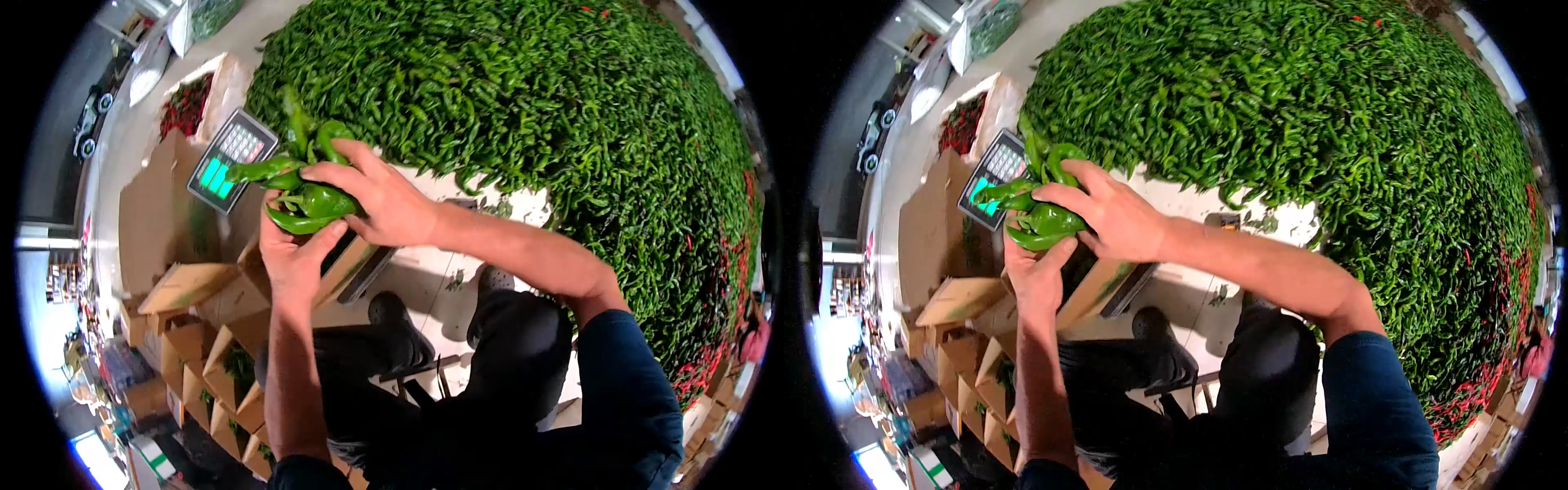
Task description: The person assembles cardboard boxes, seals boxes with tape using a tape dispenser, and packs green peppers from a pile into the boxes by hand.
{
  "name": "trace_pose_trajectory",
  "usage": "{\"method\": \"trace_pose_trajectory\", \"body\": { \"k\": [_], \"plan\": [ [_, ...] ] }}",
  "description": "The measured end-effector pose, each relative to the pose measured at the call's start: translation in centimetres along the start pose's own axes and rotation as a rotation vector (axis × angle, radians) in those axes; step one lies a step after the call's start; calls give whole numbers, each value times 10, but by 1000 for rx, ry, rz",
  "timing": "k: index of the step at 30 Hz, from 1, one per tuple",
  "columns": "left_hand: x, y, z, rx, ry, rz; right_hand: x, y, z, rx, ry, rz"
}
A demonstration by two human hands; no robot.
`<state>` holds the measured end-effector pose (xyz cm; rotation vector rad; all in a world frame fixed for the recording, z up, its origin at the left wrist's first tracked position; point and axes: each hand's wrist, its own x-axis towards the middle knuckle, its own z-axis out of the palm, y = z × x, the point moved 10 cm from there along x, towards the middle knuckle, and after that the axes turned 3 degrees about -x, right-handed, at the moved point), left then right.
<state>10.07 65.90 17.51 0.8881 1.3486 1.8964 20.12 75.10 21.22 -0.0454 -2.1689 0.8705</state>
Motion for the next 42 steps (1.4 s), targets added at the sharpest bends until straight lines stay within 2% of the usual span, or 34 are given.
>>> {"method": "trace_pose_trajectory", "body": {
  "k": [1,2,3,4,5,6,7,8,10,12,14,16,17,18,20,21,22,24,25,26,28,29,30,32,33,36,37,40,42],
  "plan": [
    [-10,-6,-25,114,55,-63,-4,9,26,29,-125,-10],
    [-20,-14,-46,222,95,-128,-9,14,49,-103,-227,-78],
    [-29,-29,-67,334,117,-250,-18,28,77,-133,-359,-53],
    [-35,-35,-75,527,79,-347,-25,38,96,-165,-489,-23],
    [-41,-53,-90,592,2,-447,-40,53,112,-160,-679,61],
    [-48,-74,-104,656,-87,-547,-53,68,131,-221,-739,49],
    [-47,-78,-108,859,-147,-532,-51,71,126,-226,-874,221],
    [-43,-82,-105,1055,-229,-499,-46,71,125,-224,-608,66],
    [-38,-89,-101,1095,-282,-482,-44,68,122,-343,-680,131],
    [-37,-81,-90,1050,-105,-738,-42,44,91,-495,-335,-57],
    [-27,-87,-114,1040,-220,-511,-59,62,59,-342,-169,23],
    [-22,-74,-98,986,-152,-481,-99,100,1,-222,48,245],
    [-20,-65,-88,958,-114,-465,-136,138,-15,-199,59,532],
    [-19,-59,-75,1008,-160,-425,-183,174,-35,-198,237,683],
    [-19,-52,-47,1105,-251,-340,-287,230,-68,-179,282,1125],
    [-21,-55,-39,1026,-210,-385,-360,267,-69,-117,305,1363],
    [-22,-56,-22,1064,-299,-337,-424,276,-70,208,510,1631],
    [-23,-60,6,1134,-475,-226,-500,293,-102,130,726,1752],
    [-27,-63,21,1056,-592,-175,-524,304,-117,213,868,1735],
    [-27,-70,25,1022,-582,-230,-539,311,-135,221,1026,1765],
    [-31,-82,35,954,-560,-336,-552,343,-174,129,1165,1683],
    [-40,-95,8,801,-546,-435,-550,355,-194,8,1153,1631],
    [-39,-101,8,833,-561,-431,-550,369,-203,33,1177,1630],
    [-37,-109,30,923,-609,-400,-560,403,-196,418,1370,1640],
    [-37,-112,36,941,-624,-402,-559,413,-195,551,1519,1544],
    [-37,-119,45,968,-642,-420,-563,416,-191,699,1714,1419],
    [-36,-121,47,976,-651,-421,-563,411,-188,754,1700,1437],
    [-37,-119,56,1002,-679,-410,-571,343,-222,70,1392,1682],
    [-39,-118,70,1015,-710,-399,-563,291,-256,-676,863,1606]
  ]
}}
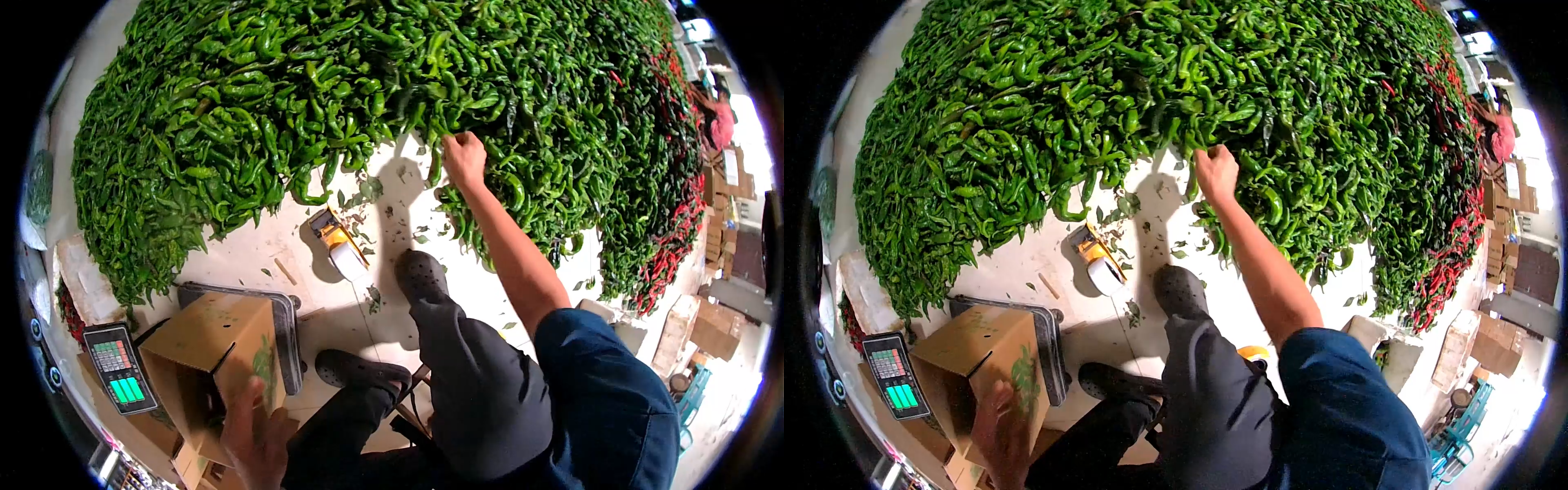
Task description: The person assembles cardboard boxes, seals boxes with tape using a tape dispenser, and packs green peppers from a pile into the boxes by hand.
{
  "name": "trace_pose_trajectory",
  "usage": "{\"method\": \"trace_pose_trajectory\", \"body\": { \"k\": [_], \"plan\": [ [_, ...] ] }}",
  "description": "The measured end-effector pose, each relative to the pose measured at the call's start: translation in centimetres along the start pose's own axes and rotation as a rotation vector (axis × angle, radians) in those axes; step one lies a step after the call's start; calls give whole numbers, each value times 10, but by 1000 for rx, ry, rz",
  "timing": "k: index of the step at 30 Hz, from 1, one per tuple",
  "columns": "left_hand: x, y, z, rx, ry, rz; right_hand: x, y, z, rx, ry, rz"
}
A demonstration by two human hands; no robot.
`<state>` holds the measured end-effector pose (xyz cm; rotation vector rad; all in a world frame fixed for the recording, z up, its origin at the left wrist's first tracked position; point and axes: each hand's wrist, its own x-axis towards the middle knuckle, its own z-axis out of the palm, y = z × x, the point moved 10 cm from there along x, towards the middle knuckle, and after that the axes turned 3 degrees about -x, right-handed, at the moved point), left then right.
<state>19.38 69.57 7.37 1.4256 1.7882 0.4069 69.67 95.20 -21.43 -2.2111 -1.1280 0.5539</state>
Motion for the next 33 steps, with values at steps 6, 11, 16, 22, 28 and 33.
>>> {"method": "trace_pose_trajectory", "body": {
  "k": [6,11,16,22,28,33],
  "plan": [
    [8,56,30,29,-61,4,-61,38,-147,366,-372,100],
    [1,87,65,-61,-154,120,-114,144,-275,599,-381,307],
    [0,69,101,2,-288,130,-205,263,-440,300,81,442],
    [16,-19,162,-726,-454,-365,-357,485,-605,56,552,800],
    [59,-26,223,-620,-550,-318,-332,384,-543,-576,413,282],
    [148,-27,222,-336,-241,-205,-227,182,-226,316,-491,335]
  ]
}}
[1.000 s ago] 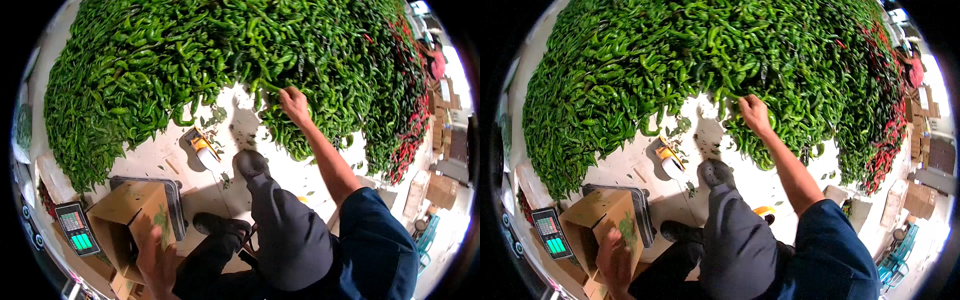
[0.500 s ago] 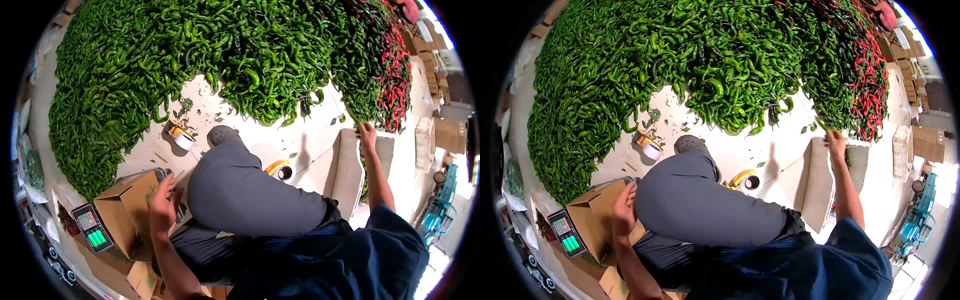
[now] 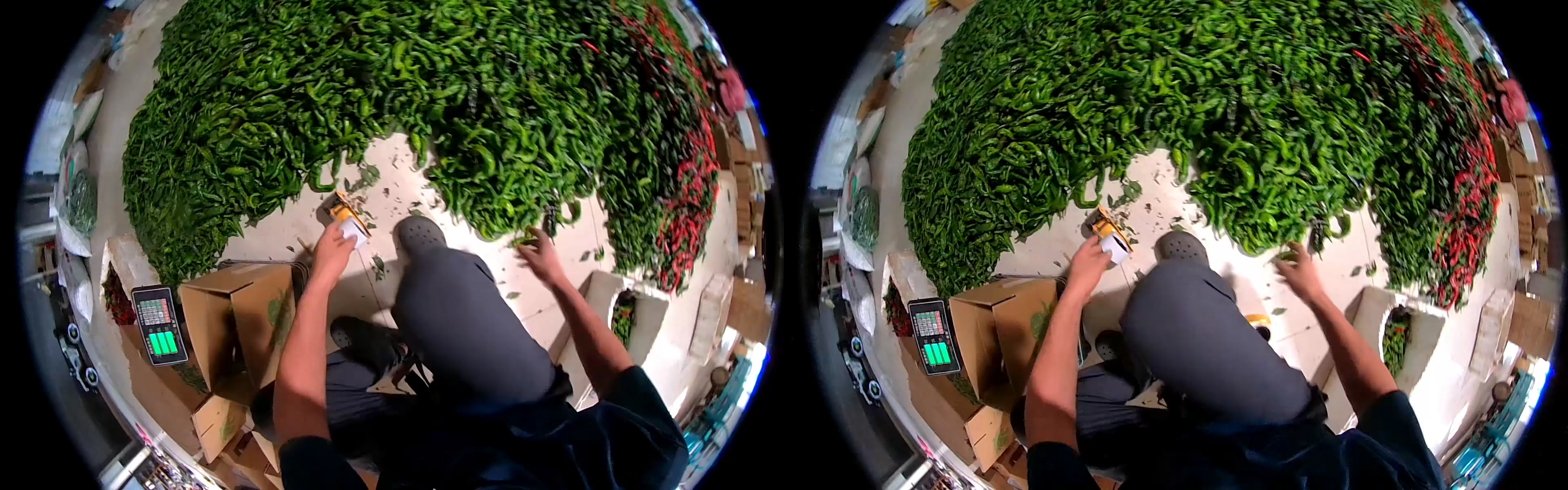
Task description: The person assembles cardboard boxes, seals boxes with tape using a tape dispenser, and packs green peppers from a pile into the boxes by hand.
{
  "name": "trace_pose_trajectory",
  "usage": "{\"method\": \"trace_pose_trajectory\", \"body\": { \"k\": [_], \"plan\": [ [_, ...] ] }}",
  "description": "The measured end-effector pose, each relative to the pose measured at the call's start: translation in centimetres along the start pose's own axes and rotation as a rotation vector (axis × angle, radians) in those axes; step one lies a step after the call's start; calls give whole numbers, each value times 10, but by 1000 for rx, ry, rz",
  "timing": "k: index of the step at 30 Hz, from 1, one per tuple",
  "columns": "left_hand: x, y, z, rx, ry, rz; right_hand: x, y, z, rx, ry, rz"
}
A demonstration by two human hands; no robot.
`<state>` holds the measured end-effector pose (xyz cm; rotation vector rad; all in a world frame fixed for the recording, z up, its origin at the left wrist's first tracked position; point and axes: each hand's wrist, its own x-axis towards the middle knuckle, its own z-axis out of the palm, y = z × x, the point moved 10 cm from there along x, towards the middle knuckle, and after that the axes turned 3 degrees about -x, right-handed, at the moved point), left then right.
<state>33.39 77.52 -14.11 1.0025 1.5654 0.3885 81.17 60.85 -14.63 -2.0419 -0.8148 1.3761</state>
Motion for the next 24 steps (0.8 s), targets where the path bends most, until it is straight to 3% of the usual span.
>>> {"method": "trace_pose_trajectory", "body": {
  "k": [2,4,8,9,11,12,15,17,20,23,24],
  "plan": [
    [42,-10,-25,-253,131,-27,64,-84,98,-304,-159,-302],
    [85,-34,-54,-644,302,-57,123,-155,183,-314,-291,-384],
    [144,-46,-87,-915,401,-95,239,-235,301,-301,-356,-297],
    [160,-54,-87,-932,410,-166,248,-255,311,-363,-235,-237],
    [179,-63,-91,-985,442,-218,299,-223,354,-143,-331,96],
    [184,-66,-90,-1002,458,-262,318,-209,351,-133,-75,158],
    [192,-58,-79,-1054,430,-295,302,-212,353,9,186,34],
    [193,-41,-71,-993,405,-276,273,-211,379,329,1,178],
    [206,-35,-61,-1213,425,-240,257,-231,399,329,-177,99],
    [209,-20,-63,-1350,401,-207,252,-235,404,557,-283,219],
    [211,-14,-65,-1389,394,-197,262,-232,415,659,-471,177]
  ]
}}
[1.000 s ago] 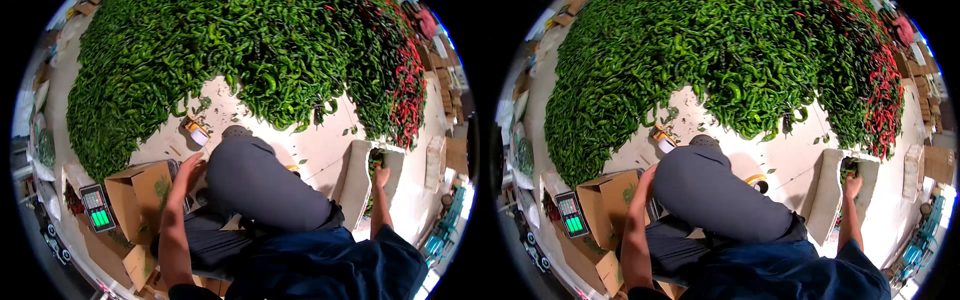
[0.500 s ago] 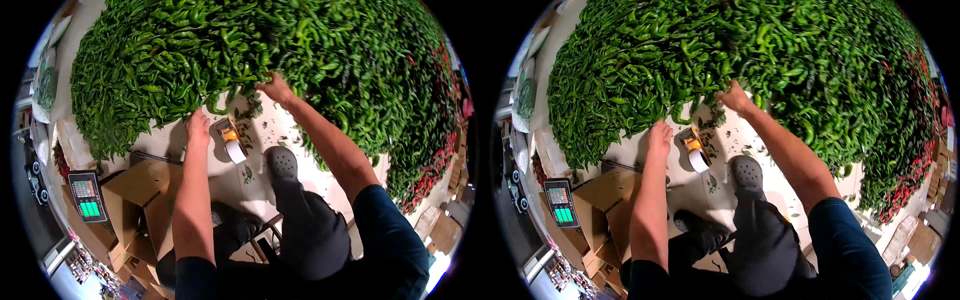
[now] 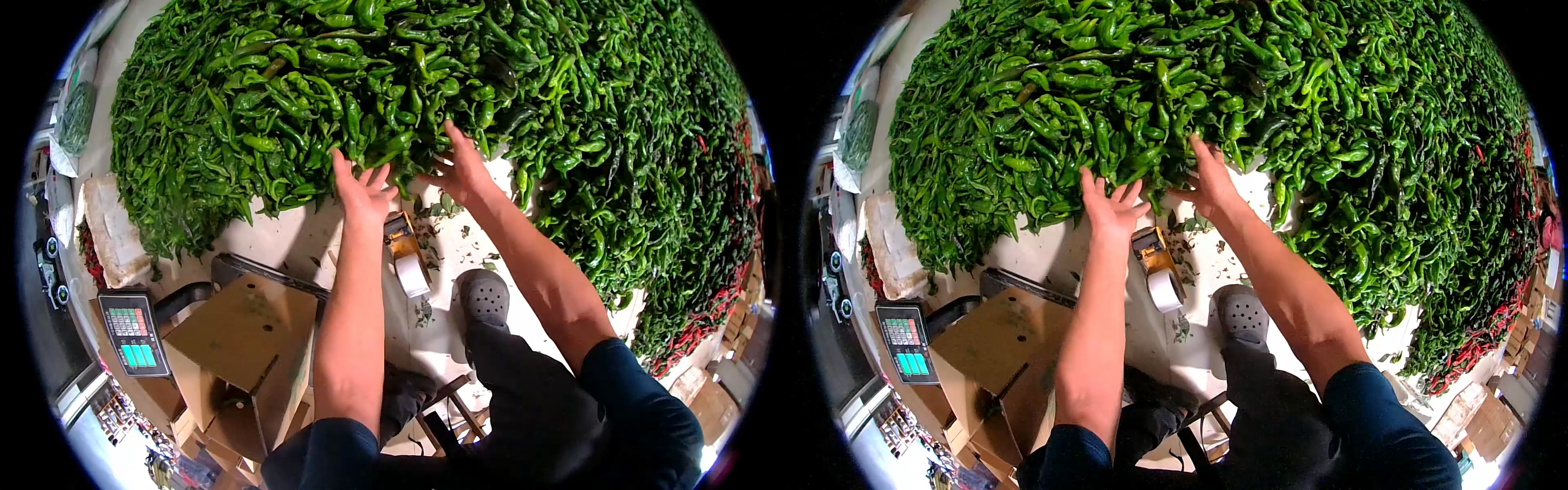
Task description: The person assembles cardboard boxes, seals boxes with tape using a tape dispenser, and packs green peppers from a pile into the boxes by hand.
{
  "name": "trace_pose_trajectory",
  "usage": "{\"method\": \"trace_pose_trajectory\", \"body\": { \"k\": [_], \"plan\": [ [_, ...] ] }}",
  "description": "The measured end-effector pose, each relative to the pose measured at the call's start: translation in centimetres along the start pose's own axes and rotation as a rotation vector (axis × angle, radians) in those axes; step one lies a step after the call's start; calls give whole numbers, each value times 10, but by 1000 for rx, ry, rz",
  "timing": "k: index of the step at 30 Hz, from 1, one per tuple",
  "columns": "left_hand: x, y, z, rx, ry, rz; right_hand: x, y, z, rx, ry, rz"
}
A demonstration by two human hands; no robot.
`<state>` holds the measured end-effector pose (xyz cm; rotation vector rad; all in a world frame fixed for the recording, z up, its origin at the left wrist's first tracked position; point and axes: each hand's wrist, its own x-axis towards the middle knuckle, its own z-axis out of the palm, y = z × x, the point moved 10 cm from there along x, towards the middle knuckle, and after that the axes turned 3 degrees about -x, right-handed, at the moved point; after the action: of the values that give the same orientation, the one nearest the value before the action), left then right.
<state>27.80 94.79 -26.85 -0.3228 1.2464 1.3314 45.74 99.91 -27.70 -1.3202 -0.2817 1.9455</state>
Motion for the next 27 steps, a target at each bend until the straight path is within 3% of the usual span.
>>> {"method": "trace_pose_trajectory", "body": {
  "k": [3,8,9,11,12,15,21,23,25,27],
  "plan": [
    [10,9,12,-1,24,-112,6,-3,-1,-98,-22,94],
    [27,13,28,141,63,-242,-8,-29,20,-221,157,260],
    [22,15,32,198,133,-242,-3,-28,27,-213,112,279],
    [21,9,45,269,32,-240,11,-20,38,-198,20,328],
    [22,3,48,223,11,-226,24,-15,23,-234,174,305],
    [20,-6,35,269,42,-139,15,-17,11,-333,262,252],
    [-20,-49,1,262,0,-65,-9,-3,-41,-441,70,113],
    [-47,-58,2,229,-102,61,-32,-1,-46,-412,-26,106],
    [-50,-85,-9,198,-124,46,-46,8,-62,-433,24,76],
    [-65,-88,-6,174,-102,237,-58,8,-52,-289,-58,67]
  ]
}}
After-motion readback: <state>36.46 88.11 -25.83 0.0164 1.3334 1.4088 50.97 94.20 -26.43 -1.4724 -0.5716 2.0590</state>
